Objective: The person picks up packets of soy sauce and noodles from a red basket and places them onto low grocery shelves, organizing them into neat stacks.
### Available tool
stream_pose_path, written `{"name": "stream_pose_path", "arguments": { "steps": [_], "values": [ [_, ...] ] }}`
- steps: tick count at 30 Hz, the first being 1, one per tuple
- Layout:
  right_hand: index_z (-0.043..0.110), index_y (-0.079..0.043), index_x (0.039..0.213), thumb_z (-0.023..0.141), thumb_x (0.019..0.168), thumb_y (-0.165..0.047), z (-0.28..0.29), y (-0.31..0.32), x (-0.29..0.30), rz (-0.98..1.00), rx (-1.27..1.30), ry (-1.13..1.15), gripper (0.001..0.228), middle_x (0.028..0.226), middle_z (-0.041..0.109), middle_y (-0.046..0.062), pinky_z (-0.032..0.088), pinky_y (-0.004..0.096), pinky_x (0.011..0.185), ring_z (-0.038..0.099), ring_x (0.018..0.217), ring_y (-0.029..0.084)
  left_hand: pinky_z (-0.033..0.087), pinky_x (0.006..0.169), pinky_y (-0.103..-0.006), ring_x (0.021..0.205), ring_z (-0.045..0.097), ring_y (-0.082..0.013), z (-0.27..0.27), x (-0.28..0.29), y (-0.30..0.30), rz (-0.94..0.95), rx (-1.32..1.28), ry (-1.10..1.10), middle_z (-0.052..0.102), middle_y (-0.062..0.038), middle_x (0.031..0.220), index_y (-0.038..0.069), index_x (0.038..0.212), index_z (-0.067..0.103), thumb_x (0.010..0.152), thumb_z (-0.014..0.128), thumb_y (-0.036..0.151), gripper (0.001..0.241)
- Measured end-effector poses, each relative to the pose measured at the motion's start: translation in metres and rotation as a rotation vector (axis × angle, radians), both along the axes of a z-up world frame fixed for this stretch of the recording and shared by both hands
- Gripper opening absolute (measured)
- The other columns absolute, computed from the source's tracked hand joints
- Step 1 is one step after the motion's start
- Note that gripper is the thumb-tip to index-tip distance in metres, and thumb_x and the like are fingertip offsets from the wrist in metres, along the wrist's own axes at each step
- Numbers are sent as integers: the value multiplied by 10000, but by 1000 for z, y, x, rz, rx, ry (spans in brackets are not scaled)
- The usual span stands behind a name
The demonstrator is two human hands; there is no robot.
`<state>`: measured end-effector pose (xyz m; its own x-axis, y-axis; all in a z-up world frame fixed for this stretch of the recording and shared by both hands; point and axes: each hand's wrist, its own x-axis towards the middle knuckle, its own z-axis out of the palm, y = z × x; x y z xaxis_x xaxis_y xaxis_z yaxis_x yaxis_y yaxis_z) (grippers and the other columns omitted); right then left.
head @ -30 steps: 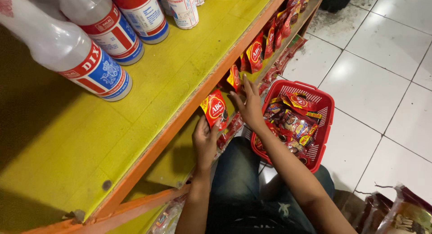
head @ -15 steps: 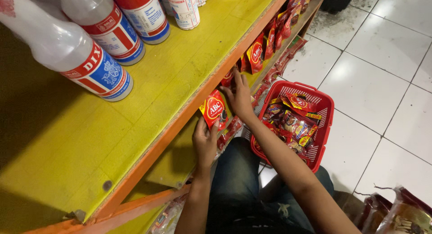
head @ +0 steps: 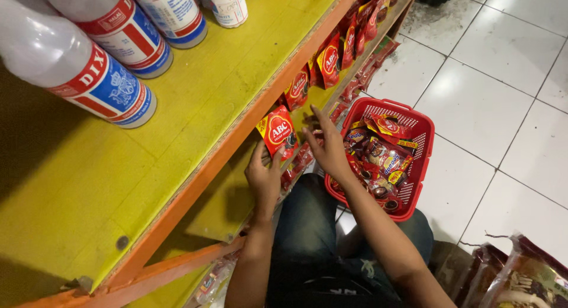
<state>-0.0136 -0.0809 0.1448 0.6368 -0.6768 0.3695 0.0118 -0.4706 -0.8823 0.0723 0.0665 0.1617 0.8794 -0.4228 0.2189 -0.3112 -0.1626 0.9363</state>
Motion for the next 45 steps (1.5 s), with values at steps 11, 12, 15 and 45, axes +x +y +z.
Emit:
{"name": "stream_pose_path", "arguments": {
  "steps": [11, 12, 15, 45],
  "values": [
    [680, 13, 1190, 668, 1028, -151, -3, -26, -52, 97, 443, -27, 231, 980, 691, 5, 488, 251, 762, 614, 887, 66, 572, 933, -297, 1069, 706, -152, 6, -13, -32, -368, -415, 308, 742, -148, 1199, -51, 1277, 616, 932, 733, 11, 369],
    [694, 25, 1133, 679, 1032, -141, -5, -28, -55, 102, 417, -14, 195, 918, 671, 10, 465, 255, 709, 586, 831, 68, 564, 952, -295, 1082, 702, -150, 6, -14, -32, -398, -410, 311, 741, -152, 1209, -55, 1277, 617, 930, 734, 1, 371],
    [664, -8, 1092, 656, 1034, -140, -9, -26, -59, 10, 499, 35, 145, 719, 579, 8, 397, 268, 578, 506, 649, 99, 580, 909, -285, 1016, 719, -150, 3, -20, -37, -366, -361, 307, 759, -158, 1152, -56, 1255, 627, 916, 744, -17, 360],
    [505, -107, 1533, 792, 858, -48, 9, -29, 34, -211, -366, -23, 736, 1434, 582, 174, 486, 418, 1032, 589, 1203, 364, 604, 745, -336, 863, 803, -219, -5, 25, -97, 1, -52, -164, 787, -165, 965, 19, 1150, 740, 973, 701, 145, 221]
  ]
}}
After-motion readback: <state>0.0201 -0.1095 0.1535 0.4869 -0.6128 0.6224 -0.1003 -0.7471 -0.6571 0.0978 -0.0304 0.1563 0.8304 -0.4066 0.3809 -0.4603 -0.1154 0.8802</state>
